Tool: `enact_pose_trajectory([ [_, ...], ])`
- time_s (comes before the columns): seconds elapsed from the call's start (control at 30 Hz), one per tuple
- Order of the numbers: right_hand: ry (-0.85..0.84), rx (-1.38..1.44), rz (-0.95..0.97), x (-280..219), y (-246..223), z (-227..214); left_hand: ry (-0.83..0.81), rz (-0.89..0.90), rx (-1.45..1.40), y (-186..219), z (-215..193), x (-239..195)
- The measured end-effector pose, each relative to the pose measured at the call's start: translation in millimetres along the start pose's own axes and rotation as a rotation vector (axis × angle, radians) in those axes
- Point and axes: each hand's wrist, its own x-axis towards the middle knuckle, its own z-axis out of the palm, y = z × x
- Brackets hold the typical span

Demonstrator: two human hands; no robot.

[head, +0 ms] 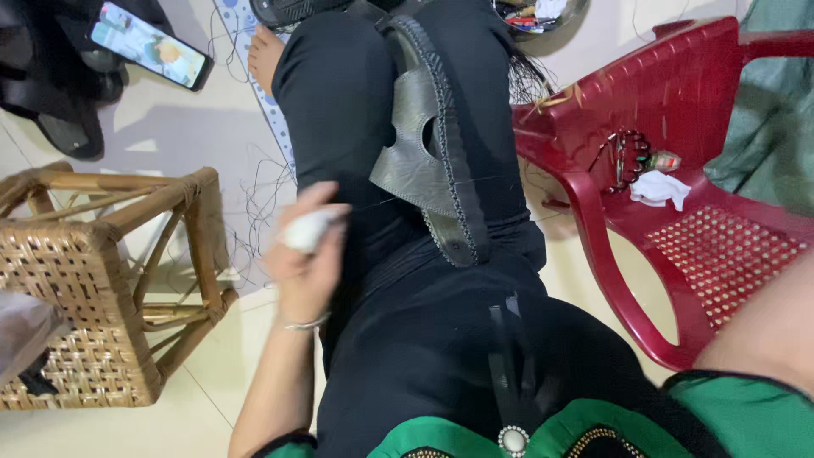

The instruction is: The person is sewing a black sandal using a needle and thread. They hold the sandal on their lap and repeatedly push the needle through the sole and upper, pulling the thread to secure the stitches.

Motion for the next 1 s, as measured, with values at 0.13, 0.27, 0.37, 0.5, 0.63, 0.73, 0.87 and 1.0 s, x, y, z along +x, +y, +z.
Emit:
enact_pose_trajectory([
  [0.13,-0.091,0.52,0.227,-16,-139,58,-0.384,-0.25,-0.302,26,27,-12],
  [0.27,-0.316,0.522,0.047,-41,-291,108,-0.609,-0.413,-0.126,29,15,-9],
  [0.37,-0.538,0.362,-0.031,-58,-297,140,-0.626,-0.503,-0.101,18,8,-14],
  [0.5,-0.372,-0.074,0.095,-54,-85,151,-0.624,-0.491,-0.108,24,8,-6],
  [0.63,-0.051,-0.661,0.286,-53,40,73,-0.759,-0.329,0.063,5,13,-21],
  [0.73,0.087,-0.347,0.119,-45,-62,47,-0.979,-0.13,-0.046,21,19,-11],
  [0.87,-0.175,0.438,-0.177,-44,-274,94,-1.038,-0.052,-0.789,68,34,22],
  [1.0,-0.503,0.565,-0.283,-54,-324,131,-0.757,0.073,-0.681,66,26,26],
])
